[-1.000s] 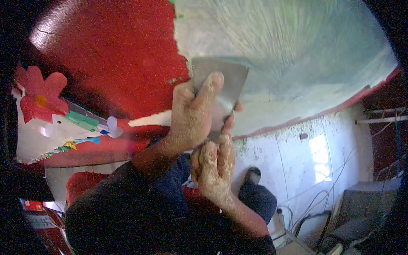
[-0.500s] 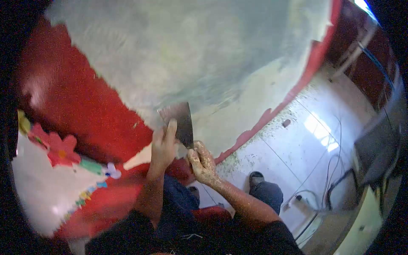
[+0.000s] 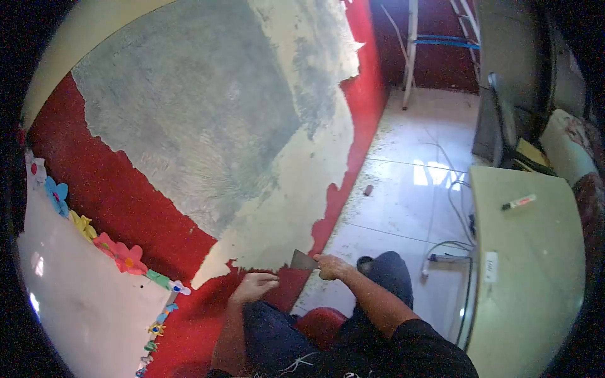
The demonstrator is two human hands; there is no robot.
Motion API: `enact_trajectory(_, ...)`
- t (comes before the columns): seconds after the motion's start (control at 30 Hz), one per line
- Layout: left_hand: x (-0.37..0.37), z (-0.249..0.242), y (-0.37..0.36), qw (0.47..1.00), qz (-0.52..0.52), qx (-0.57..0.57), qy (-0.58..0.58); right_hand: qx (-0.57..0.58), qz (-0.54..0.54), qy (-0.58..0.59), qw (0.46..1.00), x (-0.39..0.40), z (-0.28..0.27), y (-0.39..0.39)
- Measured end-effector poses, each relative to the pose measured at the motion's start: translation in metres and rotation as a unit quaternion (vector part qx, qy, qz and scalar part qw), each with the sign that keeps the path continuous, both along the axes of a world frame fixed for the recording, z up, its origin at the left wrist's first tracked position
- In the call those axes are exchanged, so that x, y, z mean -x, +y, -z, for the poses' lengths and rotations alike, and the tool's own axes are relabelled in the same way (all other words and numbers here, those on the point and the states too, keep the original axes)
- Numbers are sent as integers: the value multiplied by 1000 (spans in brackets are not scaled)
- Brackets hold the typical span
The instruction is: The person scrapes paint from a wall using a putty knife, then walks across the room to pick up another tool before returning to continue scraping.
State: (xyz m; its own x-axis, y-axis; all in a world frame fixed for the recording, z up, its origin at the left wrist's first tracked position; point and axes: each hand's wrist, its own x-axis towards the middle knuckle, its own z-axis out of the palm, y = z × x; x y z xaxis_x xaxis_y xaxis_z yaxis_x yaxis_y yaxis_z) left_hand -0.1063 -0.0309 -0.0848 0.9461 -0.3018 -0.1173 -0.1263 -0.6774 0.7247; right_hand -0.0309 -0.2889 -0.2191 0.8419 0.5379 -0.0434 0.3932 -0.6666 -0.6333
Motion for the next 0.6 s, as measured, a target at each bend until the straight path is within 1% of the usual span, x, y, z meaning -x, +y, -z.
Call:
enact_trajectory(0.03, 8, 11, 13, 998, -63, -14, -29, 7, 24, 27, 999, 11, -1, -11)
enact_trajectory(0.1, 18, 58, 49, 970, -180, -86, -142, 27, 59, 71, 995, 25, -13, -23)
enact_trajectory(0.13, 17, 62, 60, 962, -217, -90, -141, 21, 57, 97, 993, 30, -22, -29)
enact_trajectory(0.17, 11, 63, 63, 952, -253, -93, -146, 10, 66, 158, 985, 36, -36, -36)
enact_trajectory(0.2, 13, 70, 58, 950, -249, -78, -170, 35, 73, 146, 986, 31, -24, -38)
enact_trajectory(0.23, 19, 80, 56, 948, -244, -69, -193, 54, 81, 136, 986, 21, 2, -37)
enact_trajectory(0.27, 23, 87, 56, 945, -236, -65, -218, 103, 60, 151, 981, 12, 19, -38)
enact_trajectory(0.3, 27, 91, 51, 939, -247, -105, -217, 148, 42, 169, 974, 8, 31, -39)
enact_trajectory(0.37, 33, 90, 42, 918, -263, -190, -229, 172, 38, 50, 983, 20, 46, -42)
enact_trajectory(0.4, 32, 85, 43, 923, -265, -172, -220, 216, 11, 35, 976, 25, 47, -38)
enact_trajectory(0.47, 32, 79, 42, 933, -270, -135, -195, 245, -98, 19, 964, 24, 81, -24)
enact_trajectory(0.5, 33, 81, 44, 933, -269, -131, -201, 257, -153, 12, 954, 25, 94, -14)
enact_trajectory(0.53, 29, 87, 48, 932, -268, -126, -208, 289, -190, -16, 938, 52, 57, -5)
enact_trajectory(0.57, 25, 90, 51, 931, -267, -121, -217, 321, -256, 95, 907, 67, 24, 4)
enact_trajectory(0.6, 25, 88, 50, 932, -273, -120, -206, 284, -233, 89, 926, 71, 29, 7)
